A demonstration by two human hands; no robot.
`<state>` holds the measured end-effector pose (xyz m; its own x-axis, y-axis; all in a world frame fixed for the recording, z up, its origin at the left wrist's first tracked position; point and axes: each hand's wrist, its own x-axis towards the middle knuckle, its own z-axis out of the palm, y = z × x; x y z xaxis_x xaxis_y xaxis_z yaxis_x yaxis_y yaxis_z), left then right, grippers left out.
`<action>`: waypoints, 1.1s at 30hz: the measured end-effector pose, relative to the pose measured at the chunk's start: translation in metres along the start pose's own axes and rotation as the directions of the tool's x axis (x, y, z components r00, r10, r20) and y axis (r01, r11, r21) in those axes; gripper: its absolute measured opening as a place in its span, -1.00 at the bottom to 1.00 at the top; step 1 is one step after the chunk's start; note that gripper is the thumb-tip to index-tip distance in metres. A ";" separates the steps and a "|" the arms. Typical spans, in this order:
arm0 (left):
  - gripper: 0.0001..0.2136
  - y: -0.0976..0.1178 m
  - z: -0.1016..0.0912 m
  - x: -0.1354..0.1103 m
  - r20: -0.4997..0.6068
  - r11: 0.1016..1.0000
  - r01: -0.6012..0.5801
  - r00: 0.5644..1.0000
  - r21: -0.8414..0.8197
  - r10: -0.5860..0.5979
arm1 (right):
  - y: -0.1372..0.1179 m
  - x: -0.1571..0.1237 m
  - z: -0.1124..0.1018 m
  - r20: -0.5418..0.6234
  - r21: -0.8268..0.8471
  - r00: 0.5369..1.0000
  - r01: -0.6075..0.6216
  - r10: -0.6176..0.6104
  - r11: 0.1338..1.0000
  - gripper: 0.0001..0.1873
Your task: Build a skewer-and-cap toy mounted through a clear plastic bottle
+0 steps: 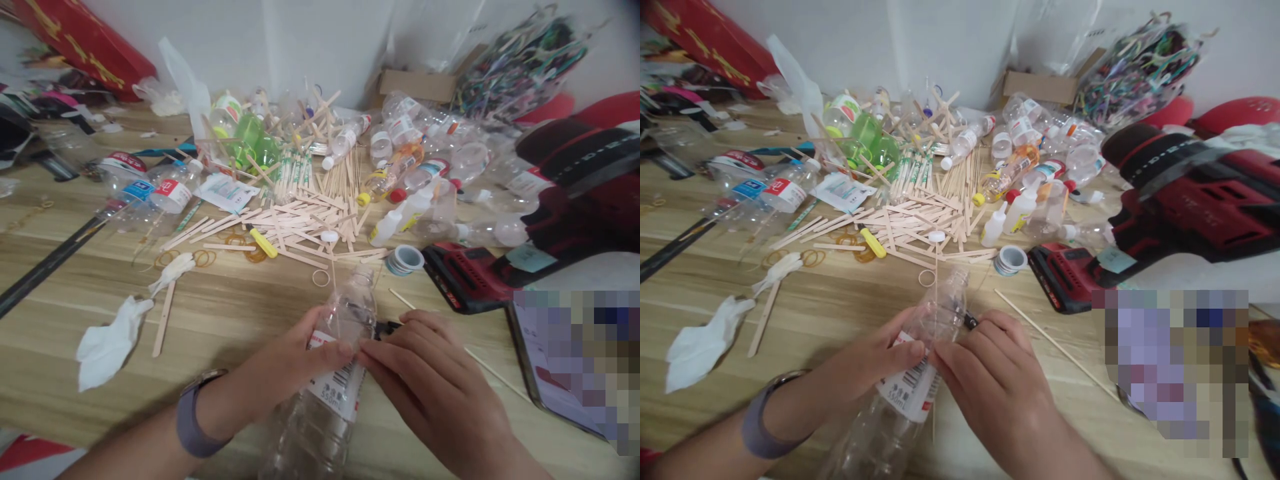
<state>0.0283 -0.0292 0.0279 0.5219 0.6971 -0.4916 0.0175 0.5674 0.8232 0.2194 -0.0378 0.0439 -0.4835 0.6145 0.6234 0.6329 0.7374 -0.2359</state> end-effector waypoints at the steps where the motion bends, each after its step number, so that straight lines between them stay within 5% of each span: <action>1: -0.39 0.000 0.000 0.000 0.006 1.000 -0.005 1.000 -0.004 0.005 | 0.000 -0.001 0.000 0.001 0.003 1.000 0.007 -0.007 1.000 -0.90; 9: -0.47 0.005 0.003 -0.004 0.079 0.997 -0.016 0.997 -0.072 0.022 | 0.003 -0.011 0.000 -0.018 -0.077 0.997 0.076 -0.078 0.994 -0.87; 17: -0.36 -0.009 -0.001 0.002 0.114 0.997 -0.024 0.993 -0.070 0.032 | 0.001 -0.003 0.000 -0.037 0.123 0.996 -0.081 0.086 0.989 -0.92; 26: -0.49 0.003 0.002 -0.003 0.093 0.989 -0.045 0.994 -0.141 0.058 | 0.005 -0.002 -0.002 -0.002 0.083 0.996 -0.092 0.092 0.992 -0.74; 33: -0.54 0.009 0.002 -0.007 0.063 0.982 -0.110 0.991 -0.153 0.121 | 0.007 0.002 -0.004 -0.021 0.134 0.991 -0.126 0.130 0.983 -0.91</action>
<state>0.0263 -0.0294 0.0392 0.5727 0.7317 -0.3696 -0.1705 0.5474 0.8194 0.2254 -0.0323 0.0463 -0.3838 0.6992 0.6031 0.6023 0.6847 -0.4104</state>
